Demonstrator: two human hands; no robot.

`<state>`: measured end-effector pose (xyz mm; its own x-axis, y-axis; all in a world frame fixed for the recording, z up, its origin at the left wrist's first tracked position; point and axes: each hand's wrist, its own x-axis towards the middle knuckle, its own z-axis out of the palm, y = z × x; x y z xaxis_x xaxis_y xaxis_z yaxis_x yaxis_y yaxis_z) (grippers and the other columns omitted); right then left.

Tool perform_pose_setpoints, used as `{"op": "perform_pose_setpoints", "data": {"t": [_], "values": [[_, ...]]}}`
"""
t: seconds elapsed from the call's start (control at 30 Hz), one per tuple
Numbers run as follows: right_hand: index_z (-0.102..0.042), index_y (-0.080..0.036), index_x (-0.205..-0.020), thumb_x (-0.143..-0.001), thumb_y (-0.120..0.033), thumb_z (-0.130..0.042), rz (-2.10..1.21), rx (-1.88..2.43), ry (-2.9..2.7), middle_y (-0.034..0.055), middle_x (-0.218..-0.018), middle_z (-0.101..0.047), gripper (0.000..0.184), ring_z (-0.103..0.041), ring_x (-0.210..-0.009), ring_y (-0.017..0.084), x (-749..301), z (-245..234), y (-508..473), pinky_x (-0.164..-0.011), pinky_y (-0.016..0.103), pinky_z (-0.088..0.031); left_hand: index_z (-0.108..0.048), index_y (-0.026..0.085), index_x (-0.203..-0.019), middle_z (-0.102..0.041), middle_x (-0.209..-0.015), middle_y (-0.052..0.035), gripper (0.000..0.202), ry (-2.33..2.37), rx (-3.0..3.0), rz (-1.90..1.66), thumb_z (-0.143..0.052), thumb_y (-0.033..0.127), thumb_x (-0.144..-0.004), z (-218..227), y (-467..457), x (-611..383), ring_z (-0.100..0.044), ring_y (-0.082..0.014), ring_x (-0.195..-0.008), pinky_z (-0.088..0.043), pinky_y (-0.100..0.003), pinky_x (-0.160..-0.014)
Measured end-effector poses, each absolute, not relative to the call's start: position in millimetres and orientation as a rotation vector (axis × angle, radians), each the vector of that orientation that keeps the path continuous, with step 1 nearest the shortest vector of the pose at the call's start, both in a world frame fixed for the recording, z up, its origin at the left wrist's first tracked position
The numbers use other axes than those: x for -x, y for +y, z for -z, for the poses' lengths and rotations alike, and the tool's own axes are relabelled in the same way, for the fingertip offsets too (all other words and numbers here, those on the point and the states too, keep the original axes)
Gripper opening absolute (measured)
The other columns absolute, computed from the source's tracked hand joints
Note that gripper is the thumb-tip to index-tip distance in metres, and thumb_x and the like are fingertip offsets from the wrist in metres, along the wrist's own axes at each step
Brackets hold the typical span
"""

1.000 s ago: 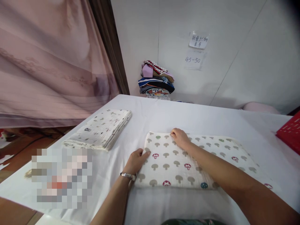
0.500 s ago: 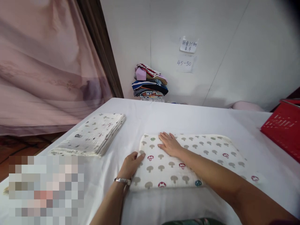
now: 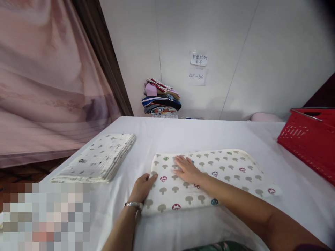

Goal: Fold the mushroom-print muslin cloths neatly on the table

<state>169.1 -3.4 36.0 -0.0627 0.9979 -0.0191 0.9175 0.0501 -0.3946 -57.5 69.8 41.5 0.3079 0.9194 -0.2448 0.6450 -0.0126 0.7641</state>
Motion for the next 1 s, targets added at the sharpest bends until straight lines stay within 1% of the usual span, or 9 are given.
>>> {"op": "perform_pose_setpoints", "data": {"t": [0.13, 0.27, 0.4, 0.57, 0.73, 0.83, 0.9, 0.93, 1.0], "values": [[-0.024, -0.014, -0.142, -0.087, -0.056, -0.028, -0.312, 2.109, -1.918, 0.0102, -0.15, -0.014, 0.069, -0.006, -0.138, 0.024, -187.3, -37.8, -21.6, -0.109, 0.045, -0.004, -0.05, 0.017, -0.057, -0.053, -0.053, 0.0002, 0.046, 1.403, -1.739, -0.363, -0.05, 0.062, -0.067, -36.8, 75.2, 58.2, -0.052, -0.017, -0.058, -0.036, -0.025, -0.051], [-0.026, -0.01, -0.141, -0.085, -0.059, -0.03, -0.293, 2.286, -1.817, 0.0131, -0.15, -0.016, 0.075, -0.007, -0.138, 0.027, -203.5, -24.4, -32.1, -0.108, 0.047, -0.004, -0.057, 0.016, -0.062, -0.06, -0.059, -0.0037, 0.05, 1.393, -1.722, -0.312, -0.049, 0.065, -0.067, -37.5, 80.0, 57.6, -0.058, -0.0212, -0.064, -0.042, -0.028, -0.055], [-0.027, -0.01, -0.141, -0.084, -0.062, -0.028, -0.264, 2.268, -1.831, 0.0135, -0.15, -0.016, 0.077, -0.006, -0.138, 0.027, -206.9, -19.0, -26.1, -0.108, 0.047, -0.005, -0.062, 0.015, -0.07, -0.066, -0.067, -0.0068, 0.055, 1.372, -1.716, -0.279, -0.049, 0.068, -0.066, -43.4, 81.2, 56.4, -0.062, -0.0239, -0.071, -0.047, -0.031, -0.063], [-0.025, -0.013, -0.142, -0.085, -0.061, -0.025, -0.377, 2.262, -1.823, 0.0113, -0.15, -0.016, 0.075, -0.006, -0.138, 0.025, -212.4, -25.6, -26.9, -0.109, 0.044, -0.005, -0.062, 0.015, -0.071, -0.068, -0.07, -0.0082, 0.056, 1.382, -1.641, -0.276, -0.052, 0.07, -0.062, -49.6, 77.9, 54.9, -0.064, -0.0252, -0.072, -0.05, -0.031, -0.06], [-0.021, -0.011, -0.143, -0.084, -0.063, -0.023, -0.4, 2.237, -1.823, 0.0095, -0.151, -0.009, 0.078, -0.001, -0.138, 0.024, -223.5, -24.9, -33.5, -0.109, 0.044, 0.002, -0.062, 0.015, -0.073, -0.068, -0.07, -0.0087, 0.05, 1.329, -1.46, -0.297, -0.057, 0.064, -0.064, -64.6, 67.4, 49.2, -0.065, -0.0248, -0.071, -0.052, -0.032, -0.063], [-0.026, -0.013, -0.142, -0.083, -0.061, -0.031, -0.468, 2.166, -1.772, 0.0099, -0.151, -0.011, 0.076, -0.001, -0.138, 0.024, -227.4, -26.5, -32.9, -0.109, 0.045, 0.003, -0.062, 0.016, -0.076, -0.068, -0.07, -0.0088, 0.041, 1.214, -1.272, -0.369, -0.059, 0.056, -0.067, -85.8, 60.2, 39.6, -0.065, -0.0239, -0.07, -0.052, -0.034, -0.066], [-0.033, -0.014, -0.139, -0.082, -0.059, -0.038, -0.568, 2.076, -1.66, 0.0103, -0.15, -0.017, 0.073, -0.005, -0.138, 0.024, -228.9, -31.8, -33.4, -0.109, 0.044, 0.001, -0.062, 0.016, -0.076, -0.068, -0.07, -0.0091, 0.037, 1.122, -1.227, -0.361, -0.059, 0.052, -0.068, -105.7, 56.2, 28.1, -0.064, -0.0244, -0.07, -0.052, -0.035, -0.065], [-0.034, -0.015, -0.138, -0.083, -0.058, -0.037, -0.609, 2.049, -1.599, 0.0104, -0.149, -0.02, 0.07, -0.009, -0.138, 0.023, -229.1, -35.8, -34.8, -0.11, 0.044, -0.003, -0.062, 0.016, -0.076, -0.068, -0.07, -0.0092, 0.036, 1.071, -1.236, -0.337, -0.059, 0.05, -0.068, -117.1, 54.3, 20.1, -0.064, -0.0248, -0.07, -0.051, -0.036, -0.064], [-0.032, -0.017, -0.139, -0.086, -0.058, -0.029, -0.695, 1.978, -1.443, 0.0097, -0.147, -0.026, 0.067, -0.02, -0.136, 0.022, -227.7, -46.3, -40.5, -0.108, 0.042, -0.017, -0.062, 0.015, -0.077, -0.066, -0.068, -0.0088, 0.035, 0.946, -1.291, -0.293, -0.06, 0.048, -0.067, -141.4, 50.1, -1.3, -0.063, -0.0252, -0.07, -0.05, -0.035, -0.061]]}}
